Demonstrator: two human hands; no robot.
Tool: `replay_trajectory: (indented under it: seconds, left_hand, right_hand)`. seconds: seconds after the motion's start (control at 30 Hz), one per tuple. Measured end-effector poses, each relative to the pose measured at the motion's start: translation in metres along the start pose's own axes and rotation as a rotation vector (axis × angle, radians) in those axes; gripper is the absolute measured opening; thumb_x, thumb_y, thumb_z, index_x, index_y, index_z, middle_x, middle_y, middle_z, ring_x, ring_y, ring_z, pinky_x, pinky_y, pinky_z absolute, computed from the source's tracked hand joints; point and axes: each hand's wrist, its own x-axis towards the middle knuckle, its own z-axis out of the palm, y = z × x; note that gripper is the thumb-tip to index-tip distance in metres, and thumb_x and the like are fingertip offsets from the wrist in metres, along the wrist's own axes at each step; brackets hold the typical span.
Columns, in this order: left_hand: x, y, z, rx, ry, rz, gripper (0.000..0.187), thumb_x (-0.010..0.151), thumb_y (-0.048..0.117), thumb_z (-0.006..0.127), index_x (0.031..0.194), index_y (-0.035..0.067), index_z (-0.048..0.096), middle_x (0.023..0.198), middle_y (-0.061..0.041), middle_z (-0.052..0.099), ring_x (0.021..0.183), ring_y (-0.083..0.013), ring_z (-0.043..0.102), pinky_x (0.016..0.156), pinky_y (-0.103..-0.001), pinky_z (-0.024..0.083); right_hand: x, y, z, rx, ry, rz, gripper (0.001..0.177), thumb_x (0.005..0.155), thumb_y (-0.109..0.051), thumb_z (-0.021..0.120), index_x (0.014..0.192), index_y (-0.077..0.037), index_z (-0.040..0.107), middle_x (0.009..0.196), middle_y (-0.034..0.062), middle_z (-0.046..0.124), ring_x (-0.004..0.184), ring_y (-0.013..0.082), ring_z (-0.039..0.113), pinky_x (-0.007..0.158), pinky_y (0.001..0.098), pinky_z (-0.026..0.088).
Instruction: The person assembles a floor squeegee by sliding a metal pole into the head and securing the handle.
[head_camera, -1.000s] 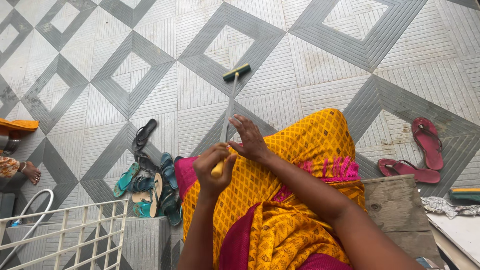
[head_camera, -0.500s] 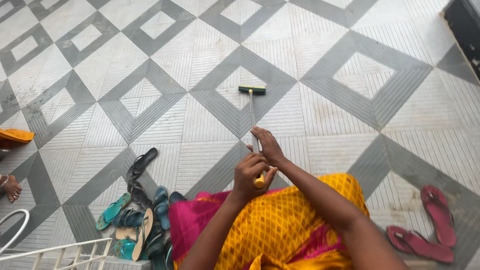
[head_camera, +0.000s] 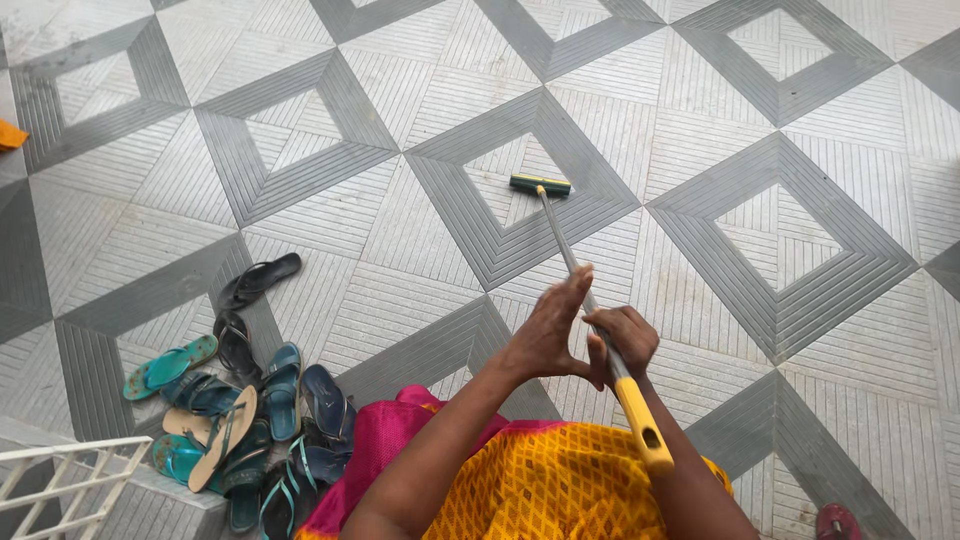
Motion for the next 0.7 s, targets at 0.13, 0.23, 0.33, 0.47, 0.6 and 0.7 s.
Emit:
replay_trajectory:
  seconds: [0.13,0.23,0.33,0.47,0.6,0.7]
  left_hand:
    - [0.000,-0.031,0.024,0.126,-0.258,-0.138,0.125,0.064,0.048,0.093,0.167,0.018,0.028,0.164,-0.009,0.040,0.157,-0.0313,0.036,0.130,-0.051,0.031]
    - [0.000,-0.067,0.036,0.170,-0.208,-0.258,0.105,0.064,0.038,0.092,0.150,0.011,0.039,0.162,-0.013,0.035,0.153,-0.0322,0.032,0.123,-0.052,0.031]
    - [0.000,-0.084,0.039,0.258,-0.022,-0.435,0.078,0.082,0.023,0.080,0.151,0.013,0.046,0.167,-0.017,0.035,0.152,-0.0320,0.039,0.121,-0.052,0.038]
    - [0.016,-0.057,0.029,0.388,-0.002,-0.402,0.056,0.070,0.018,0.080,0.120,0.011,0.056,0.150,-0.018,0.047,0.145,-0.0427,0.033,0.109,-0.059,0.035]
    - [0.014,-0.008,0.033,0.326,-0.141,-0.379,0.021,0.092,0.025,0.070,0.087,0.011,0.056,0.100,-0.009,0.071,0.131,-0.0307,0.062,0.115,-0.052,0.043]
    - [-0.001,-0.010,0.029,0.308,0.030,-0.208,0.015,0.084,0.015,0.069,0.090,0.011,0.056,0.097,-0.010,0.070,0.125,-0.0369,0.064,0.109,-0.055,0.043]
  right_hand:
    - [-0.011,0.010,0.002,0.001,-0.047,-0.070,0.028,0.098,-0.032,0.061,0.094,-0.005,0.070,0.082,0.0092,0.071,0.078,0.0223,0.073,0.066,0.0338,0.056]
    - [-0.020,0.022,0.034,-0.042,-0.110,0.047,0.026,0.104,-0.031,0.062,0.103,-0.006,0.067,0.098,0.0132,0.074,0.087,0.0244,0.075,0.074,0.0340,0.060]
    - [-0.024,0.006,0.054,-0.022,-0.134,0.173,0.033,0.107,-0.035,0.063,0.114,-0.003,0.064,0.111,0.0201,0.070,0.097,0.0305,0.073,0.079,0.0348,0.062]
    - [-0.013,-0.002,0.038,0.080,-0.056,0.247,0.040,0.104,-0.039,0.066,0.114,-0.001,0.062,0.099,0.0167,0.068,0.090,0.0259,0.073,0.078,0.0349,0.061]
    - [-0.021,-0.008,0.015,0.179,-0.008,0.088,0.050,0.097,-0.049,0.061,0.113,-0.002,0.060,0.096,0.0096,0.073,0.083,0.0141,0.073,0.070,0.0260,0.059]
    - [-0.025,-0.021,0.017,0.336,0.049,-0.026,0.039,0.101,-0.042,0.063,0.108,-0.004,0.059,0.100,0.0092,0.069,0.098,0.0166,0.073,0.082,0.0297,0.062]
